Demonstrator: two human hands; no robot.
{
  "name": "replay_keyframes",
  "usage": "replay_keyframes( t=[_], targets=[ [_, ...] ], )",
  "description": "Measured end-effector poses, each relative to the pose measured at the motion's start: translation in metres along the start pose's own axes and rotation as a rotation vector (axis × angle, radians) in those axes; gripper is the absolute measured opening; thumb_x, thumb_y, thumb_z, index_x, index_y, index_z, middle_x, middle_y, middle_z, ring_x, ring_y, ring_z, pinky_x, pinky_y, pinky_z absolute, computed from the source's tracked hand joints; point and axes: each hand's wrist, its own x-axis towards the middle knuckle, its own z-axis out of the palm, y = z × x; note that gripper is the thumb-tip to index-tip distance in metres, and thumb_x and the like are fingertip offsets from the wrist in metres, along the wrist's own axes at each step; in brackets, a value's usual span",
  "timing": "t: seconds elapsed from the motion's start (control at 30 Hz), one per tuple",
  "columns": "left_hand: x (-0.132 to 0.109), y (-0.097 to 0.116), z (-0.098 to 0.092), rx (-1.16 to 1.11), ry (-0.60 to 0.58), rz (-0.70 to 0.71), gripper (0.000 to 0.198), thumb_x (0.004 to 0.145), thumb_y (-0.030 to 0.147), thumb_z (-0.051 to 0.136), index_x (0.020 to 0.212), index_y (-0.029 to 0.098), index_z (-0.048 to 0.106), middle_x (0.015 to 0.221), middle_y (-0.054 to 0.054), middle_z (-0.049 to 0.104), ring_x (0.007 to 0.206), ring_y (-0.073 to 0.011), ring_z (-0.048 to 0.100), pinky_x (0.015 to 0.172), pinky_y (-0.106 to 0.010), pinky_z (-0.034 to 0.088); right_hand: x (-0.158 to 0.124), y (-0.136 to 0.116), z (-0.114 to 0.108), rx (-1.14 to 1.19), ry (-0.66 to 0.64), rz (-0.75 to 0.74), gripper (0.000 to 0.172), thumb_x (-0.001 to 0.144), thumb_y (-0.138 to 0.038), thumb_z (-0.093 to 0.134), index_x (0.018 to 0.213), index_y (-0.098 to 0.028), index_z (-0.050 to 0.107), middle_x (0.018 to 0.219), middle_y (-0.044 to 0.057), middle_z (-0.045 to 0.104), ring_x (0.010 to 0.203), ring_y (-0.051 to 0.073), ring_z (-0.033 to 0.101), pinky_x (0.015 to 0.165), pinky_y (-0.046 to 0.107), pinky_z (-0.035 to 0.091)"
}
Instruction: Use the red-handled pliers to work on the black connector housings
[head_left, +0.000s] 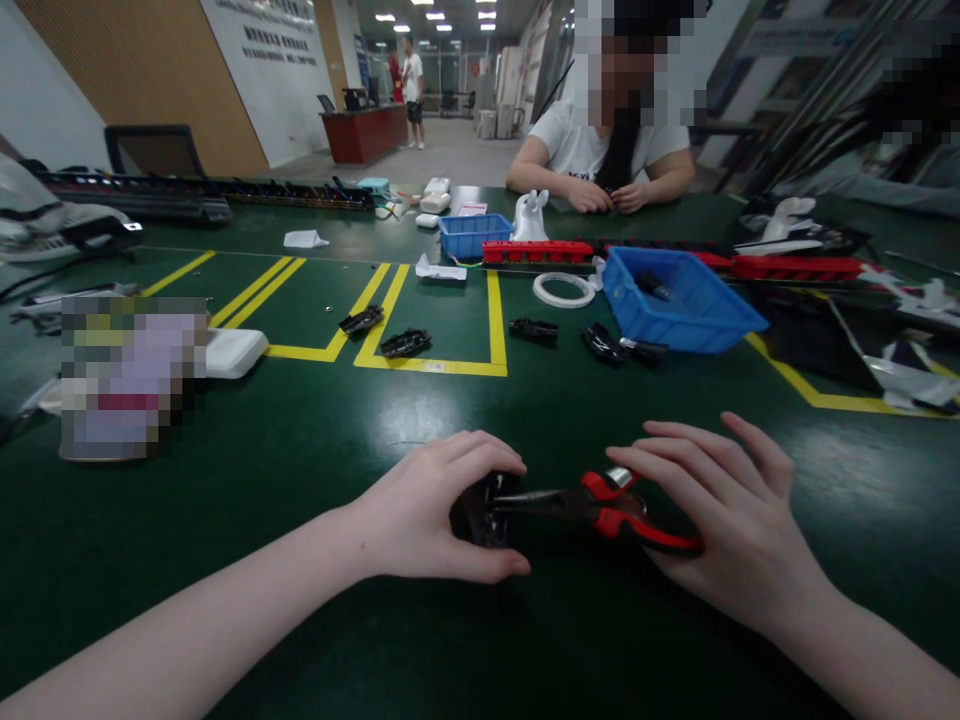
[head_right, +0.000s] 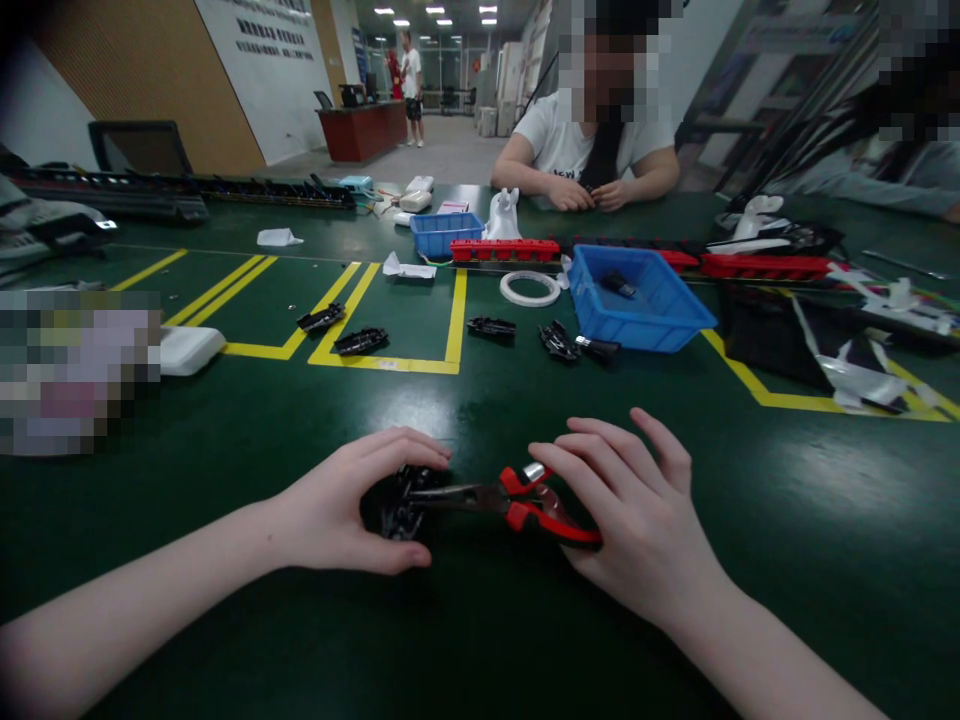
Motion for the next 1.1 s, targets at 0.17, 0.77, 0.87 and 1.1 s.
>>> replay_keyframes(
  t=[0.17, 0.77, 0.87, 1.1],
  targets=[
    [-0.0004, -0.0012, 0.0016, 0.103, -0.08, 0.013, 0.053, 0.075, 0.041, 0.077, 0.119, 0.019, 0.056, 0.122, -0.009, 0.062, 0.11, -0.0263, 0.06, 0.097, -0.043, 0.047, 0.0003, -0.0022, 0.0009, -0.018, -0.033, -0.025, 0.042, 0.081, -0.013, 0.052, 0.121, -0.025, 0.057, 0.109, 0.007, 0.068, 0.116, 0.031, 0.058, 0.11, 0.057, 0.025],
    [-0.0012, -0.0013, 0.0039, 0.137, -0.112, 0.039, 0.052, 0.077, 0.039, 0.075, 0.12, 0.018, 0.056, 0.125, -0.01, 0.06, 0.111, -0.0267, 0.058, 0.096, -0.041, 0.048, 0.0013, -0.0033, -0.0002, 0.006, -0.042, -0.022, 0.037, 0.082, -0.015, 0.052, 0.117, -0.024, 0.059, 0.104, 0.006, 0.069, 0.108, 0.029, 0.061, 0.111, 0.056, 0.024],
    [-0.0012, -0.0011, 0.0037, 0.136, -0.112, 0.032, 0.05, 0.076, 0.038, 0.075, 0.118, 0.018, 0.057, 0.124, -0.009, 0.061, 0.11, -0.0269, 0.058, 0.096, -0.042, 0.048, 0.0006, -0.0031, -0.0001, 0.003, -0.039, -0.023, 0.037, 0.083, -0.016, 0.053, 0.119, -0.025, 0.058, 0.105, 0.006, 0.069, 0.109, 0.03, 0.06, 0.111, 0.057, 0.024],
    [-0.0009, -0.0023, 0.0038, 0.137, -0.108, 0.029, 0.05, 0.077, 0.039, 0.074, 0.118, 0.018, 0.057, 0.122, -0.009, 0.061, 0.109, -0.0265, 0.058, 0.095, -0.042, 0.048, 0.0016, -0.0037, -0.003, 0.004, -0.037, -0.008, 0.039, 0.081, -0.014, 0.055, 0.119, -0.025, 0.059, 0.105, 0.006, 0.068, 0.11, 0.03, 0.06, 0.11, 0.057, 0.025]
  ],
)
